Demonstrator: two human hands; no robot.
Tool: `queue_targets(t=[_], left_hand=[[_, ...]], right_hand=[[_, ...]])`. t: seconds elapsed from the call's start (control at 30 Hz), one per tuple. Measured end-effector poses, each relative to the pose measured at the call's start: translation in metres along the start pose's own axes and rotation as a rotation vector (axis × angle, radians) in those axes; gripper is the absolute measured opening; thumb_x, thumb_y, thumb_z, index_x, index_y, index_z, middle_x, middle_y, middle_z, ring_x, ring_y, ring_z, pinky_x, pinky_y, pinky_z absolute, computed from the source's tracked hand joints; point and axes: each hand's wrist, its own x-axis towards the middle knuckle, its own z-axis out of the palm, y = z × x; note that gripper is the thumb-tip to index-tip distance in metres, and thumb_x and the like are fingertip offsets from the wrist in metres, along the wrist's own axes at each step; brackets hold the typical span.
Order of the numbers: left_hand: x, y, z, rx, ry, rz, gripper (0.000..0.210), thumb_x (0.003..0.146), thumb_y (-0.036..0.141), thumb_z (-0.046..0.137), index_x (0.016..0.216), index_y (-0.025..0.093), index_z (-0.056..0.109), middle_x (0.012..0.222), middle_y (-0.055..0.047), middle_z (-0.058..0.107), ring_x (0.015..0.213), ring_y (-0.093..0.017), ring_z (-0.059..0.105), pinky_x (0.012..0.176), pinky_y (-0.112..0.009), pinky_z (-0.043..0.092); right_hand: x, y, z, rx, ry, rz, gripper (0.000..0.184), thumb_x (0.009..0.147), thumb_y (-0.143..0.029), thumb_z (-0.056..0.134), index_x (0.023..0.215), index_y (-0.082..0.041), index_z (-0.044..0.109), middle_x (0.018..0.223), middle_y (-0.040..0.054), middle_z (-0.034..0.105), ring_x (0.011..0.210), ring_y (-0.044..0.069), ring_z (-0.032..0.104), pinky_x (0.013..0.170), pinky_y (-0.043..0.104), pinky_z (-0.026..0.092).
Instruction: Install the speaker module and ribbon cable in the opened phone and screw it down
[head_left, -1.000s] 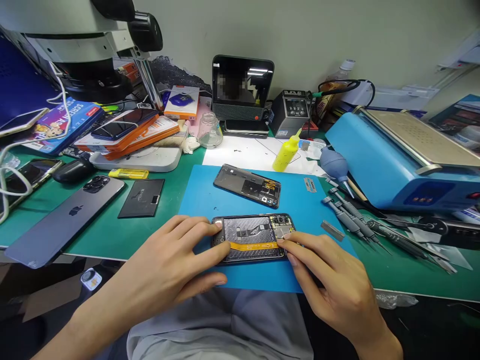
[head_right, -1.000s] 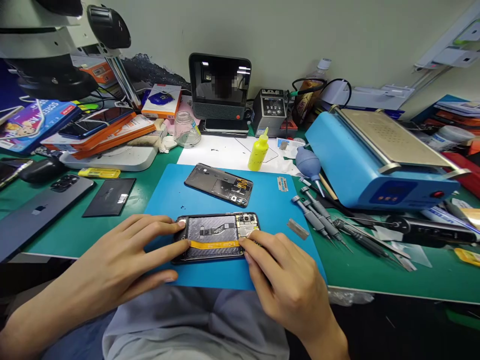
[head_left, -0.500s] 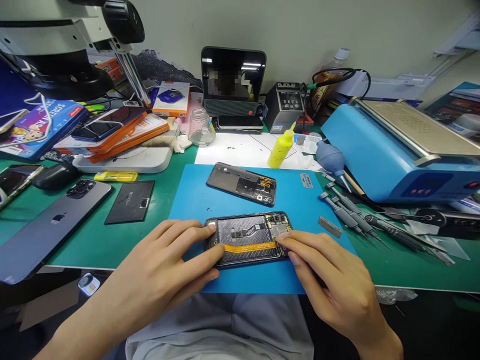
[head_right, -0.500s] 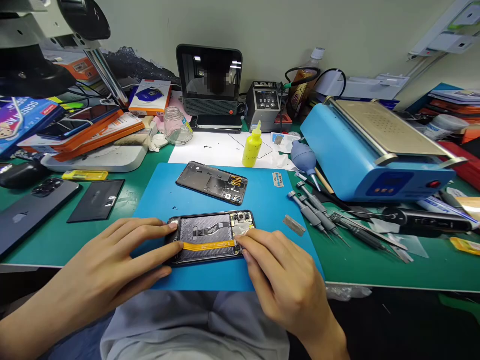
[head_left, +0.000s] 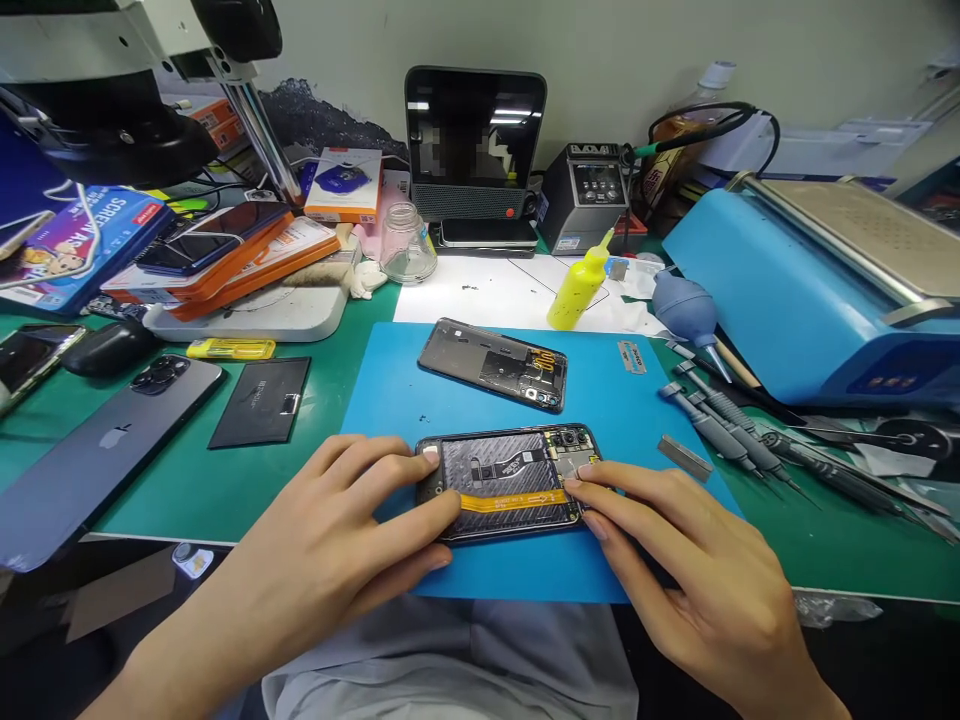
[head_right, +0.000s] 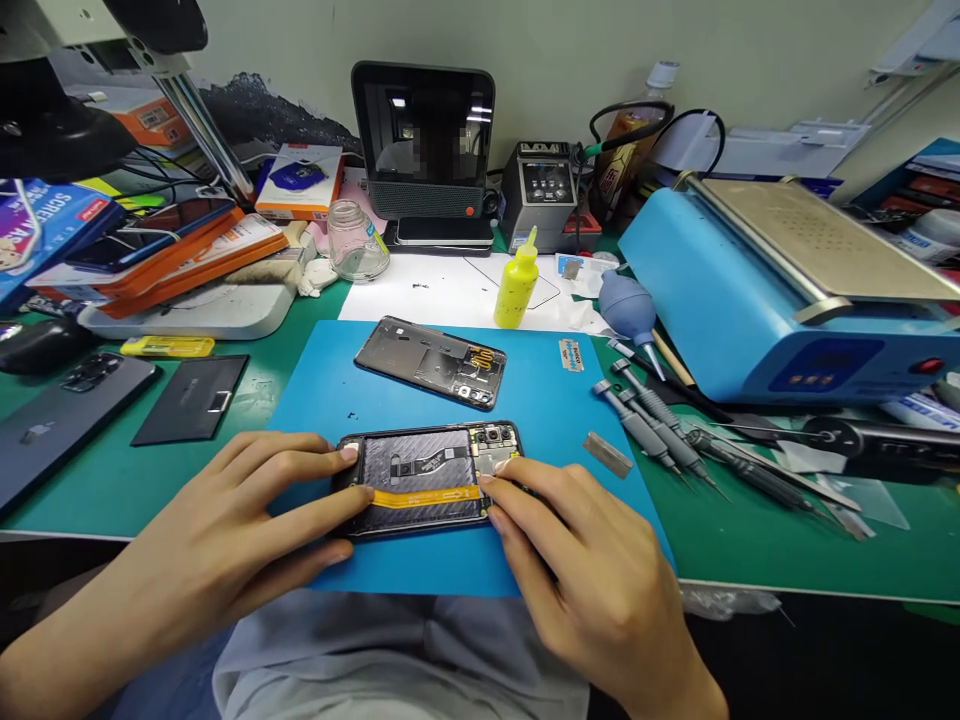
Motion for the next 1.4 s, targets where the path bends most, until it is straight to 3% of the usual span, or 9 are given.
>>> queue_targets(t=[0.37,0.57,0.83,1.1,1.4], left_hand=[[0.003,-0.002,-0.001,0.006,-0.017,0.009,0.022,0.121,0.025,0.055,0.138,0.025,0.070,0.133,-0.012,0.058,0.128,-0.031,0.056,0.106,-0.047,0.042],[-0.005,-0.006,-0.010,-0.120,-0.025,-0.021,0.032,0.120,0.013,0.054,0.150,0.020,0.064,0.144,-0.011,0.071,0.140,-0.025,0.058,0.117,-0.040,0.044],[-0.008,-0.010,-0.009,-0.096,0.023,-0.036,0.022,0.121,0.030,0.062,0.139,0.021,0.072,0.148,-0.008,0.080,0.137,-0.024,0.072,0.117,-0.040,0.051],[-0.010,-0.006,-0.010,-0.021,0.040,-0.014,0.017,0.121,0.028,0.064,0.129,0.020,0.077,0.152,-0.013,0.079,0.140,-0.027,0.070,0.116,-0.043,0.051],[-0.014,-0.006,-0.007,-0.097,0.042,-0.033,0.018,0.120,0.026,0.064,0.131,0.021,0.078,0.155,-0.013,0.076,0.142,-0.025,0.067,0.115,-0.043,0.051]], right_hand=[[0.000,0.000,0.002,-0.015,-0.006,0.003,0.028,0.110,-0.005,0.067,0.131,-0.018,0.078,0.127,0.0088,0.084,0.110,0.019,0.081,0.104,0.036,0.061],[-0.001,0.002,0.001,0.003,-0.012,-0.003,0.026,0.110,-0.005,0.067,0.130,-0.018,0.078,0.128,0.0086,0.083,0.106,0.018,0.080,0.100,0.035,0.060],[-0.004,0.005,0.004,0.005,-0.020,-0.011,0.024,0.111,-0.008,0.067,0.131,-0.017,0.078,0.132,0.0095,0.081,0.111,0.019,0.077,0.106,0.036,0.058],[-0.003,0.008,0.004,0.024,-0.018,-0.029,0.024,0.113,-0.010,0.066,0.133,-0.016,0.078,0.131,0.0091,0.081,0.112,0.018,0.075,0.105,0.035,0.057],[-0.002,0.008,0.004,0.008,-0.028,-0.023,0.027,0.113,-0.008,0.066,0.136,-0.013,0.078,0.132,0.0106,0.081,0.117,0.019,0.075,0.113,0.034,0.056]])
